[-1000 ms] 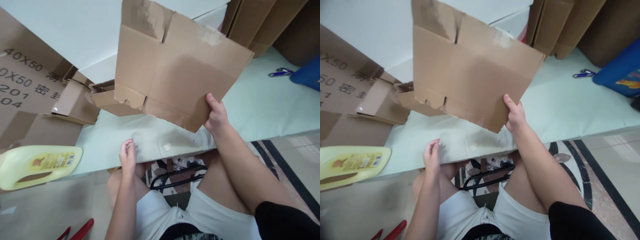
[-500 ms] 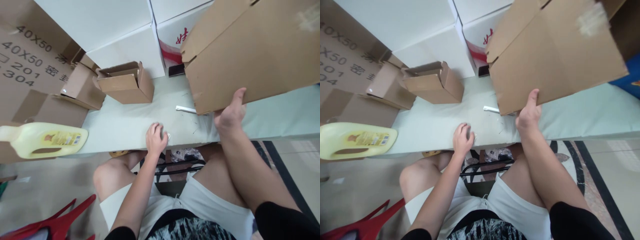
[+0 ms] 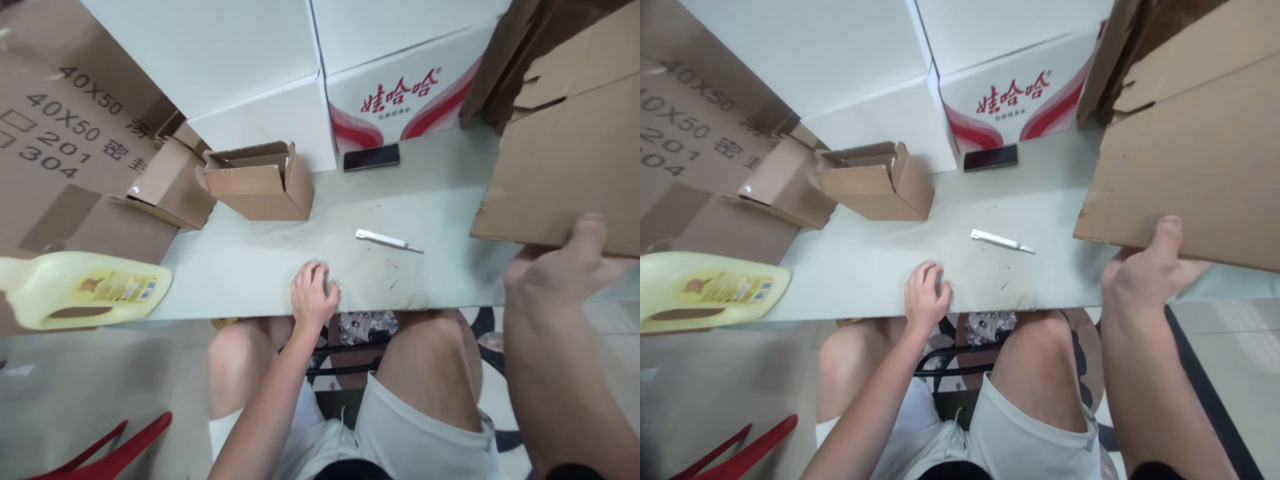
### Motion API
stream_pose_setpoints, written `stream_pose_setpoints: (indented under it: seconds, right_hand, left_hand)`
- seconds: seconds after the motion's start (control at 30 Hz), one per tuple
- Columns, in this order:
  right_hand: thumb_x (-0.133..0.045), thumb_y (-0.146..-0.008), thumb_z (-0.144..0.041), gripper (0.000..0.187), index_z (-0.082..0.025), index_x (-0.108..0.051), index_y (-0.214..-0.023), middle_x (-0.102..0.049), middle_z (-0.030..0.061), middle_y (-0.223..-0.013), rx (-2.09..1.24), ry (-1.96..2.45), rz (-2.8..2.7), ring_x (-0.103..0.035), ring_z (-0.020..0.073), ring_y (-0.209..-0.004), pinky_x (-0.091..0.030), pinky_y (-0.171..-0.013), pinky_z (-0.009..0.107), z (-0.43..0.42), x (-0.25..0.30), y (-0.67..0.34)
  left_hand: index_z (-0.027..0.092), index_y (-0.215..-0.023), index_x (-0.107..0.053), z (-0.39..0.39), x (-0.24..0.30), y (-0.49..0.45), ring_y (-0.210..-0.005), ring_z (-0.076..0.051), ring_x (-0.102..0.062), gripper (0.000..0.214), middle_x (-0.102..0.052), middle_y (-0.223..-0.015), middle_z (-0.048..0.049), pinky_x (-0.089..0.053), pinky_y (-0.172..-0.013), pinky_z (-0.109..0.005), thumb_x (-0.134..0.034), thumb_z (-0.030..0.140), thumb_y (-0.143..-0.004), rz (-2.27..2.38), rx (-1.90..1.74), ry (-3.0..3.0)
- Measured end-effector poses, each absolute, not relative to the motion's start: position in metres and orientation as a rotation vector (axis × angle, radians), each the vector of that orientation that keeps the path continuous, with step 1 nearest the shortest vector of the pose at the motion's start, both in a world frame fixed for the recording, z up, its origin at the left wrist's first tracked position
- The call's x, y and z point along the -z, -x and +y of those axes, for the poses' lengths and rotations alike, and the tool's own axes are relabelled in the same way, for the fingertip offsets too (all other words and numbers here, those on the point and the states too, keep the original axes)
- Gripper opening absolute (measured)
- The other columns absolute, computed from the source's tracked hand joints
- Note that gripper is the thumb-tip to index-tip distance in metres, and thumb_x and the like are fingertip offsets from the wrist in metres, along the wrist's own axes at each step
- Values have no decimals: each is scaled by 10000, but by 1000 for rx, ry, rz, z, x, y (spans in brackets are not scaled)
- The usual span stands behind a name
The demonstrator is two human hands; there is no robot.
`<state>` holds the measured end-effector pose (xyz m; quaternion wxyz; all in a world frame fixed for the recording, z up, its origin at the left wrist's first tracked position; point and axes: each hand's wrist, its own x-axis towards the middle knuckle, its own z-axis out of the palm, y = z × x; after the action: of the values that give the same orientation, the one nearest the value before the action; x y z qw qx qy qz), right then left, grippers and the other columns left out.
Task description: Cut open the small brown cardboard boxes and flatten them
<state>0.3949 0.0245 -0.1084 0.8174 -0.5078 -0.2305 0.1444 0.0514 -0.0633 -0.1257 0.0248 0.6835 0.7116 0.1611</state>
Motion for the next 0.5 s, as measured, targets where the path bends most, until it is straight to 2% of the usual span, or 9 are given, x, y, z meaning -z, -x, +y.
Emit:
stream_pose_setpoints:
  seconds: [0.07, 0.13, 0.27, 0.37, 0.5]
  right_hand:
    - [-671, -585, -472, 599, -323, -417, -1106, -550, 10, -1502, -195, 963, -568, -542, 291, -1412, -412, -1252, 612, 32, 105, -423]
    - [-678, -620, -387, 552, -332, -456, -1122, -614, -11, -1438, -127, 902, -663, -551, 266, -1411, -405, -1265, 587, 38, 96, -440]
    - [-579, -850, -236, 358, -358, -547, -1185, -582, -83, -1500, -129, 1020, -654, -446, 158, -1501, -403, -1274, 481, 49, 62, -437]
    - [-475, -967, -109, 369, -343, -567, -1237, -514, -113, -1567, -194, 1072, -561, -453, 106, -1485, -407, -1266, 398, 73, 32, -423]
    - [-450, -1001, -101, 363, -141, -552, -1347, -455, 78, -1619, -186, 1055, -650, -500, 93, -1450, -384, -1235, 252, 126, 2, -419]
  left_hand:
    - [191, -1151, -704, -63, 127, -50, -1288, -319, -593, 309, -669, -1310, -123, -473, -1103, -465, -578, 266, -880, 2207, -494, -2118]
    - [198, -1138, -706, -62, 129, -49, -1279, -321, -599, 297, -677, -1297, -126, -475, -1093, -462, -579, 256, -876, 2220, -515, -2131]
    - [200, -1121, -708, -63, 132, -48, -1264, -331, -607, 282, -685, -1272, -131, -478, -1068, -470, -589, 251, -870, 2206, -583, -2196]
    - [199, -1118, -710, -63, 134, -48, -1256, -335, -610, 280, -685, -1263, -141, -475, -1061, -478, -590, 248, -870, 2200, -598, -2216]
    - [190, -1125, -710, -64, 134, -49, -1265, -339, -606, 283, -684, -1262, -147, -472, -1063, -483, -583, 249, -879, 2202, -602, -2220]
